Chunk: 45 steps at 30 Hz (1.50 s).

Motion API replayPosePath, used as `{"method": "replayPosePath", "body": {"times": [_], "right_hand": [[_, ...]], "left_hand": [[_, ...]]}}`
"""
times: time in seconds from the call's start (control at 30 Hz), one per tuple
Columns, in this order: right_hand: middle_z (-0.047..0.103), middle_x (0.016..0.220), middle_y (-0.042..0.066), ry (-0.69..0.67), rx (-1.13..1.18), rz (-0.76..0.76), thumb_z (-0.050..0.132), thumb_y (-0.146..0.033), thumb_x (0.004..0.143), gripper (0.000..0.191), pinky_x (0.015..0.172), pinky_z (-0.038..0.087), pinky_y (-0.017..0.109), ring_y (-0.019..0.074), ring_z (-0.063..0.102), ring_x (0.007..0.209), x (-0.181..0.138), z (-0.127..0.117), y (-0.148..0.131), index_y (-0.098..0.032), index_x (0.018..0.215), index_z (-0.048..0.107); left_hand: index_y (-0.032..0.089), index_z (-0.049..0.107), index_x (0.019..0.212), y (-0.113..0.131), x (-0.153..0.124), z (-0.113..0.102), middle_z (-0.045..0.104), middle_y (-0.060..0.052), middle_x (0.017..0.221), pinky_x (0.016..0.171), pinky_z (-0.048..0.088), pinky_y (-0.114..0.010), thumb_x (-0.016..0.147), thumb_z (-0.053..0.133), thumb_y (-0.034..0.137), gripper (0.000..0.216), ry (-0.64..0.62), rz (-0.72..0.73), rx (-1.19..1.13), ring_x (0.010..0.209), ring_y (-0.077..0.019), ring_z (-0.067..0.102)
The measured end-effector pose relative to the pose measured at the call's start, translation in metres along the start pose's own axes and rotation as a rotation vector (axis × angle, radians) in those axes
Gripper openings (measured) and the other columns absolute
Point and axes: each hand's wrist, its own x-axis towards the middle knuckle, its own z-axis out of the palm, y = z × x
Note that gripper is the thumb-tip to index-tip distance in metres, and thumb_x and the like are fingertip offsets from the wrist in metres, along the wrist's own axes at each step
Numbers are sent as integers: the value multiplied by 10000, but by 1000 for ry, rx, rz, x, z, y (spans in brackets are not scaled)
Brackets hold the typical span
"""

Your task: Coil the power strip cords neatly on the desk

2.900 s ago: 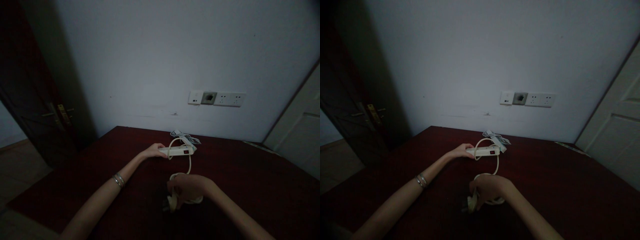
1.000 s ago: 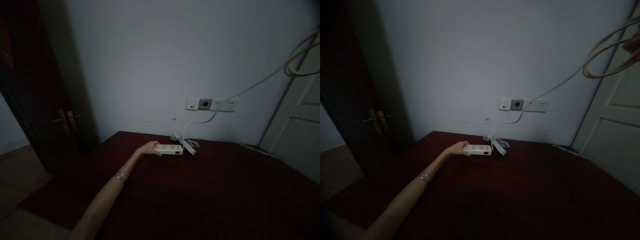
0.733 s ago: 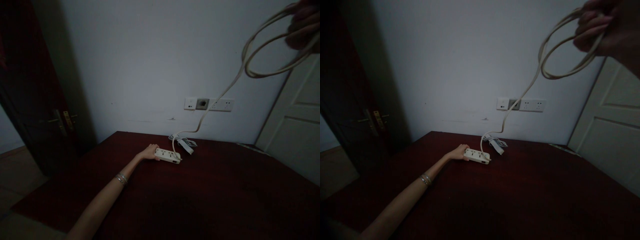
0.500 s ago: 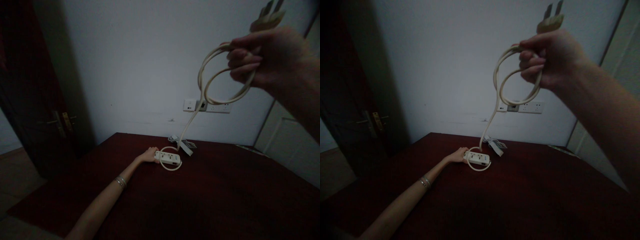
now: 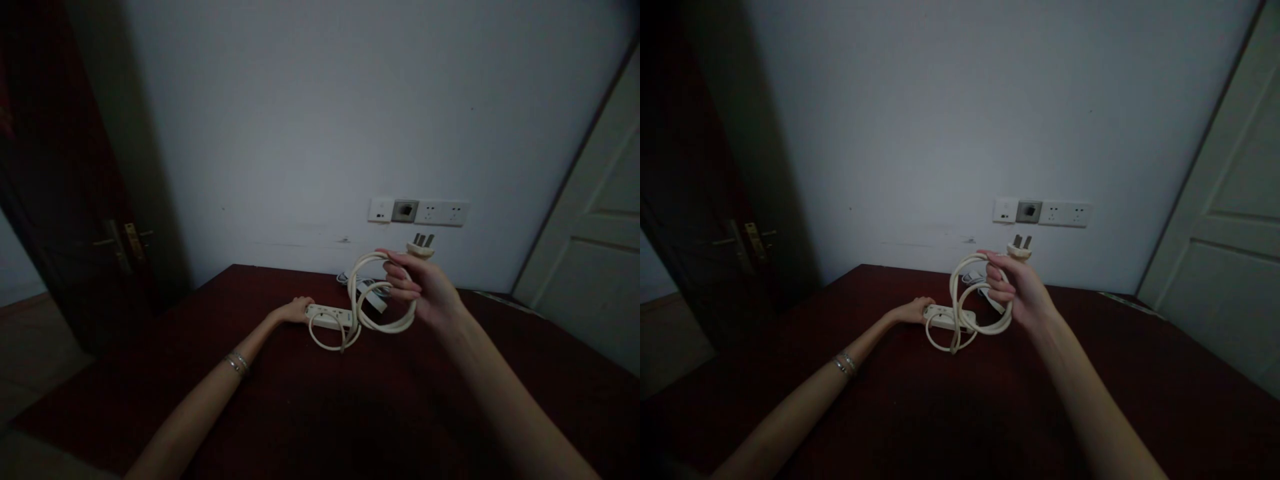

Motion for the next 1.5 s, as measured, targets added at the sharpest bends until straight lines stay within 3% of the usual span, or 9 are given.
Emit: {"method": "replayPosePath", "body": {"times": [0.13,0.27,0.33,0.47,0.7,0.83,1.03,1.27,1.5], "right_hand": [[324,500,-91,-37,56,50,579,-198,731,126,270,158,89,11,81,365,5,-7,11,-134,839,585],[374,520,-75,-54,82,82,555,-180,721,157,280,187,91,8,112,364,8,-4,14,-125,862,601],[411,545,-59,-60,103,85,536,-169,714,163,292,198,93,3,137,367,10,-3,16,-118,853,604],[464,594,-34,-64,135,65,530,-170,692,139,305,193,95,-1,178,382,14,-3,23,-122,808,590],[462,578,-46,-39,143,87,565,-163,671,103,311,175,93,-5,184,379,26,-12,29,-143,771,563],[446,558,-63,9,127,76,601,-174,682,96,302,205,93,-8,201,365,37,-22,34,-145,766,563],[512,560,-44,169,-203,2,716,-215,632,222,589,516,233,63,490,495,46,-35,45,-147,795,582],[591,792,28,348,-697,-224,699,-298,600,361,502,481,256,136,581,597,55,-49,51,-161,917,590],[639,816,71,403,-1253,-423,626,-316,664,316,673,484,337,194,603,712,55,-57,50,-140,926,616]], "left_hand": [[100,504,1200,4,-3,-10,507,-186,1213,956,322,-435,502,738,264,754,-21,-26,-63,1145,-378,433],[128,463,1248,26,-4,-36,431,-158,1334,1020,271,-430,590,607,147,674,186,-8,-175,1254,-334,337],[111,510,1182,47,-2,-51,501,-150,1265,990,330,-393,643,556,149,542,334,93,-387,1178,-271,441],[105,577,996,100,-5,-78,636,-117,944,733,481,-324,766,499,297,310,389,177,-913,829,-180,607],[112,581,762,155,-30,-88,597,-34,634,515,439,-228,795,525,440,335,116,351,-881,517,-92,546],[126,594,949,161,-39,-88,616,-24,661,517,451,-212,748,626,363,313,-3,390,-780,544,-96,572],[104,621,902,160,-30,-85,556,11,529,420,384,-165,823,528,338,264,307,231,-732,427,-62,490],[87,658,868,151,-21,-82,608,-21,616,433,430,-190,741,619,281,235,495,152,-696,464,-86,536],[87,663,852,145,-18,-82,610,-21,600,453,438,-193,720,621,231,201,398,120,-714,467,-83,540]]}}
